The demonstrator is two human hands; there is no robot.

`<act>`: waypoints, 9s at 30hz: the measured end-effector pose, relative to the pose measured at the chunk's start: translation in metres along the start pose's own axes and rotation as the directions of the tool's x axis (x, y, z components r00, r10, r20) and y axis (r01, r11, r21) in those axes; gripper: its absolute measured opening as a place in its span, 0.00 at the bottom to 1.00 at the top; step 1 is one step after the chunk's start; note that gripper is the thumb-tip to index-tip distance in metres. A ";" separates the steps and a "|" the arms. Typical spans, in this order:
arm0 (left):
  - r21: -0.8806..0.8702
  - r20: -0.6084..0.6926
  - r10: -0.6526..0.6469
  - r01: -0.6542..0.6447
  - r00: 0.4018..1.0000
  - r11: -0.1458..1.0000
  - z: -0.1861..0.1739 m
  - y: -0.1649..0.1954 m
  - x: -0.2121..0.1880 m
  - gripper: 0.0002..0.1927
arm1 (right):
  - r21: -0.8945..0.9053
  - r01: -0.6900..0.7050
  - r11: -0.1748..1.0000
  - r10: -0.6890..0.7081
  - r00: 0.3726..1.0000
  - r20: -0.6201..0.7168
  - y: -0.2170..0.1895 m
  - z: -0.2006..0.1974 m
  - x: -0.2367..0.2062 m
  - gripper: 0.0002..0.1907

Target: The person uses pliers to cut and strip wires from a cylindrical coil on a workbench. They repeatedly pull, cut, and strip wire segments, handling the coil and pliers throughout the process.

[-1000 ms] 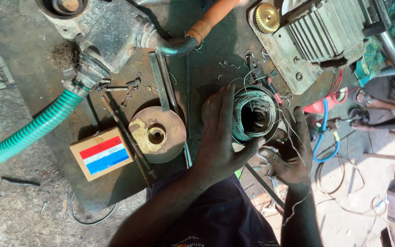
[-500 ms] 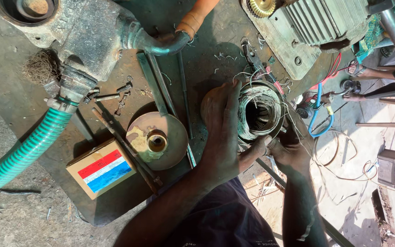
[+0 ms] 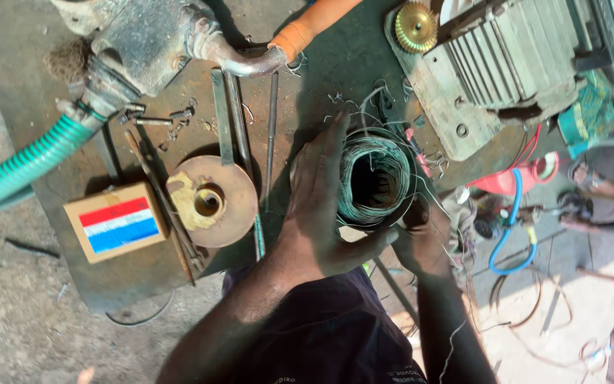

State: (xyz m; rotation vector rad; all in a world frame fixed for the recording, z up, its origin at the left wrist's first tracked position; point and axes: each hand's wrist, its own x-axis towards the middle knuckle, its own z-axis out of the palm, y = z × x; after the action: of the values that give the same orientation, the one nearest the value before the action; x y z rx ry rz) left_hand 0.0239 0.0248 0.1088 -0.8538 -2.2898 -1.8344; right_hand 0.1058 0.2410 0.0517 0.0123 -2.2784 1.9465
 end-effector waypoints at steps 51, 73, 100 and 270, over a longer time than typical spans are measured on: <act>-0.048 0.142 -0.079 0.087 0.987 0.995 0.083 0.013 0.022 0.32 | -0.201 0.116 0.973 -0.073 0.975 0.209 0.004 -0.115 -0.013 0.27; 0.563 0.010 0.008 -0.012 1.000 0.826 0.036 0.068 0.012 0.30 | -0.145 0.281 0.949 -0.293 0.954 -0.066 -0.042 -0.084 0.001 0.18; -0.181 -0.384 -0.150 0.084 0.911 0.980 0.036 0.003 -0.149 0.27 | 0.717 0.138 0.683 -0.018 0.985 -0.173 -0.005 -0.110 0.004 0.16; 0.555 0.606 -0.344 -0.072 0.718 0.829 -0.015 0.025 0.137 0.49 | -0.448 0.428 0.785 -0.348 0.903 0.253 -0.058 -0.045 0.060 0.21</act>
State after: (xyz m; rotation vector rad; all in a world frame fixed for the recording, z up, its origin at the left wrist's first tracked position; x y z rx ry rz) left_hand -0.0841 0.0642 0.1894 -1.4423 -3.1496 -0.7935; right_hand 0.0572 0.2812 0.1220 0.5554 -2.5498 1.1562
